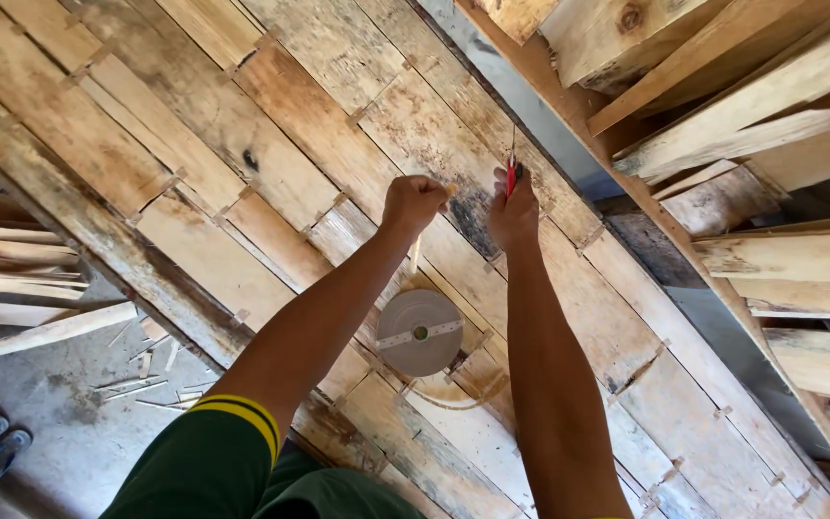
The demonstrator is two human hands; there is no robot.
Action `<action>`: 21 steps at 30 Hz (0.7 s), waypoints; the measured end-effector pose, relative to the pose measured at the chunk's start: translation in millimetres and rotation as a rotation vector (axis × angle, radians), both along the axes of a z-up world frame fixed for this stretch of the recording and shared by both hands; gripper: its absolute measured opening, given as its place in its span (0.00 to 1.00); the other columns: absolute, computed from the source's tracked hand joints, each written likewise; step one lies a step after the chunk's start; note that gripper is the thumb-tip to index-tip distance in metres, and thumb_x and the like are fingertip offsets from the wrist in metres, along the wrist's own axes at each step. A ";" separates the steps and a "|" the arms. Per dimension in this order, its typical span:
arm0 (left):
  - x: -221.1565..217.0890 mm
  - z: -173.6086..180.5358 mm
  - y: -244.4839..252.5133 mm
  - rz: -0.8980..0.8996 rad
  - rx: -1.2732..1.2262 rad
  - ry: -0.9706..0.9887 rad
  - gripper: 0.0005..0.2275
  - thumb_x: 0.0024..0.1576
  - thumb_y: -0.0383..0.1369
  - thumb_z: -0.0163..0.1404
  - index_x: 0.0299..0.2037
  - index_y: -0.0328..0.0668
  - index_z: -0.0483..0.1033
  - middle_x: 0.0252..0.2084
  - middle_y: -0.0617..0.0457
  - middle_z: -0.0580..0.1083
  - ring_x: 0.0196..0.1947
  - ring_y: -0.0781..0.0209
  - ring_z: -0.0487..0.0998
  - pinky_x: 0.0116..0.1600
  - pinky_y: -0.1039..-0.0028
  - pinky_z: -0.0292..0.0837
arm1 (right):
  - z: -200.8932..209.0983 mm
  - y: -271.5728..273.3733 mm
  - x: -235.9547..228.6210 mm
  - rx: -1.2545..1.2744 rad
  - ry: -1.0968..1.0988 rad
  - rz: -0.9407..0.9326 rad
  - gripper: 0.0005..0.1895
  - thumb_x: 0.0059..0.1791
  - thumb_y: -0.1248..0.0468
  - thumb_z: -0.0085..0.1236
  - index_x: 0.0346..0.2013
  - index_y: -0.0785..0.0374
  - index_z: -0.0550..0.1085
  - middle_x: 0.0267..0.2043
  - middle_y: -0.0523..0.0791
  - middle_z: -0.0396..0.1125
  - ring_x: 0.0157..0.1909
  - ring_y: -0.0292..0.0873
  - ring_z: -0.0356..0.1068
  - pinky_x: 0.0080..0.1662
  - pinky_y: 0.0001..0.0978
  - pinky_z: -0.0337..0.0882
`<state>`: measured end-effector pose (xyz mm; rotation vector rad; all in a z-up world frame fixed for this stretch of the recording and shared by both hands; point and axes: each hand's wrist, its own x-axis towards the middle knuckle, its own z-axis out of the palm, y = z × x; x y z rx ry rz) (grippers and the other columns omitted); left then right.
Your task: Applying and trimming thin wood strips onto a wooden surface using a utility knife and adhesive tape.
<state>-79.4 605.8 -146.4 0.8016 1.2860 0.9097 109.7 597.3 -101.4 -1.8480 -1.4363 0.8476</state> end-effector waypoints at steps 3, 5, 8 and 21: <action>17.5 -4.2 29.8 0.053 -0.039 0.011 0.05 0.52 0.26 0.59 0.30 0.29 0.82 0.25 0.49 0.80 0.24 0.65 0.80 0.31 0.76 0.76 | -8.6 16.2 -0.2 0.035 -0.027 0.075 0.20 0.52 0.77 0.45 0.59 0.65 0.64 0.52 0.49 0.74 0.52 0.42 0.75 0.54 0.33 0.72; 25.2 1.0 45.7 0.076 -0.064 0.028 0.05 0.52 0.27 0.58 0.30 0.30 0.83 0.24 0.48 0.80 0.24 0.66 0.81 0.29 0.76 0.76 | -11.1 23.1 -0.4 0.037 -0.038 0.095 0.21 0.51 0.78 0.45 0.58 0.65 0.64 0.50 0.49 0.74 0.52 0.42 0.76 0.53 0.32 0.73; 34.8 7.0 65.9 0.077 -0.109 0.087 0.06 0.52 0.28 0.59 0.29 0.31 0.83 0.23 0.48 0.80 0.23 0.66 0.83 0.27 0.77 0.74 | -14.5 33.4 1.0 0.048 -0.038 0.107 0.21 0.49 0.79 0.44 0.56 0.65 0.66 0.47 0.48 0.74 0.49 0.42 0.76 0.51 0.32 0.73; 58.1 -42.3 107.7 -0.011 -0.112 0.052 0.05 0.50 0.29 0.61 0.26 0.34 0.83 0.23 0.50 0.81 0.21 0.65 0.83 0.28 0.75 0.79 | -37.1 86.2 7.6 0.144 0.071 0.047 0.09 0.50 0.76 0.54 0.42 0.63 0.73 0.38 0.43 0.75 0.40 0.37 0.75 0.47 0.30 0.75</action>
